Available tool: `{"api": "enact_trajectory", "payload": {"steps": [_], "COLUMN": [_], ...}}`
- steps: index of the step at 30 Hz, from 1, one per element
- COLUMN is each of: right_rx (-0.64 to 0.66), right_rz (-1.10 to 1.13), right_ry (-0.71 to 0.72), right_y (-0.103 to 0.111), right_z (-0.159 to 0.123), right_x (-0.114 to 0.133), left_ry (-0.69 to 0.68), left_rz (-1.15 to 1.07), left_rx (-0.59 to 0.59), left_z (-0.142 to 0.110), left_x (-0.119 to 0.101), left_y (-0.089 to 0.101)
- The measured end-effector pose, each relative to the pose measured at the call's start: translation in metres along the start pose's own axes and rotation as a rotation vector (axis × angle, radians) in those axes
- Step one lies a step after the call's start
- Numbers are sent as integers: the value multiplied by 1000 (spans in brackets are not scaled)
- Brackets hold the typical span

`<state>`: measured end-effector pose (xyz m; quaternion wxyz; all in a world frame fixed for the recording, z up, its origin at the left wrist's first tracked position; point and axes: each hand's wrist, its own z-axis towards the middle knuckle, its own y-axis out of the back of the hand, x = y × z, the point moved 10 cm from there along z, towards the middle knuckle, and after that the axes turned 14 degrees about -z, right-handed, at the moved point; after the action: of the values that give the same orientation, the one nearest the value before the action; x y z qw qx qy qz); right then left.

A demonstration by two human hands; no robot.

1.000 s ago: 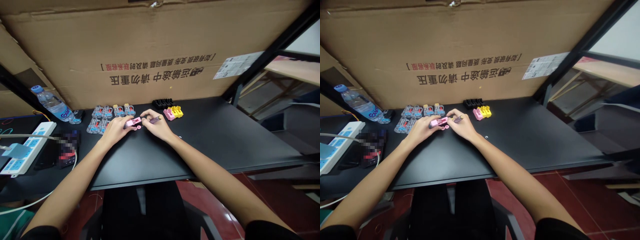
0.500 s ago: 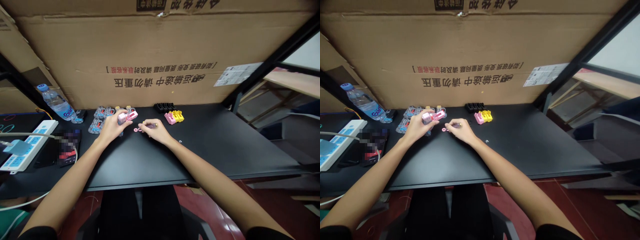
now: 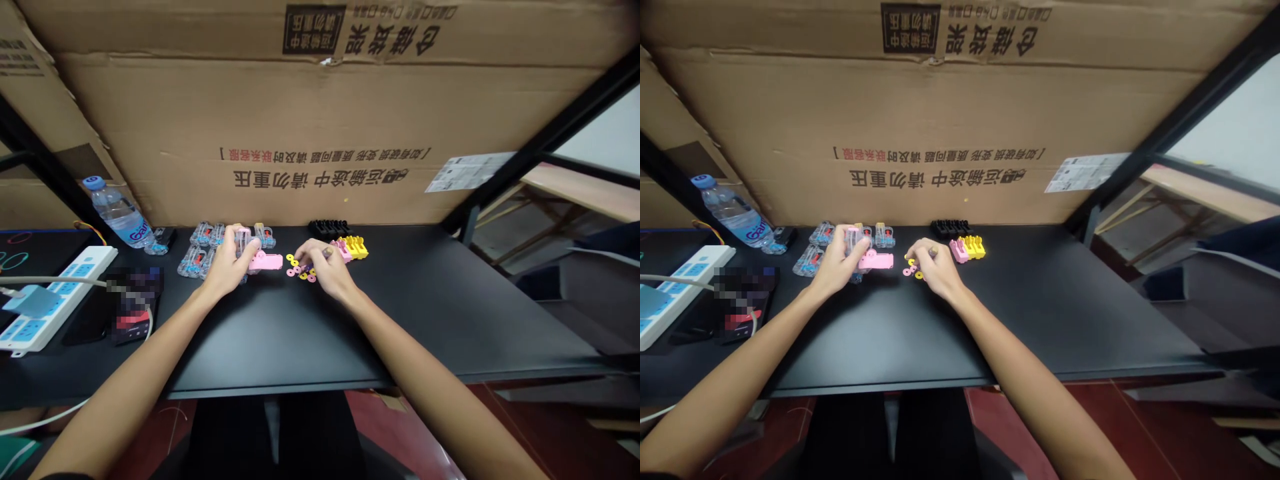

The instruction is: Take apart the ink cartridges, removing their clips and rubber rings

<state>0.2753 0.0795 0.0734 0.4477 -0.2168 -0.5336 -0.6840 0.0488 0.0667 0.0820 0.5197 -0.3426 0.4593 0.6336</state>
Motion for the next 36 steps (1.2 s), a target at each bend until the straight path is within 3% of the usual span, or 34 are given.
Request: {"api": "enact_trajectory", "payload": {"steps": [4, 8, 12, 23, 28, 30, 36], "right_rx": [86, 238, 315, 287, 262, 315, 471], "right_rz": [-51, -94, -37, 6, 125, 129, -26], "right_ry": [189, 270, 245, 227, 72, 30, 107], "right_y": [-14, -39, -53, -54, -48, -50, -64], "right_z": [-12, -26, -30, -28, -26, -26, -31], "right_x": [35, 49, 44, 41, 30, 27, 34], "left_ry": [70, -28, -84, -71, -55, -48, -115], "left_rz": [-25, 27, 39, 62, 43, 28, 66], "left_rx": [77, 146, 179, 173, 217, 265, 355], "left_z": [-4, -8, -9, -2, -1, -3, -8], "left_x": [6, -4, -10, -10, -9, -9, -11], "left_y": [-11, -19, -22, -16, -19, -24, -35]}}
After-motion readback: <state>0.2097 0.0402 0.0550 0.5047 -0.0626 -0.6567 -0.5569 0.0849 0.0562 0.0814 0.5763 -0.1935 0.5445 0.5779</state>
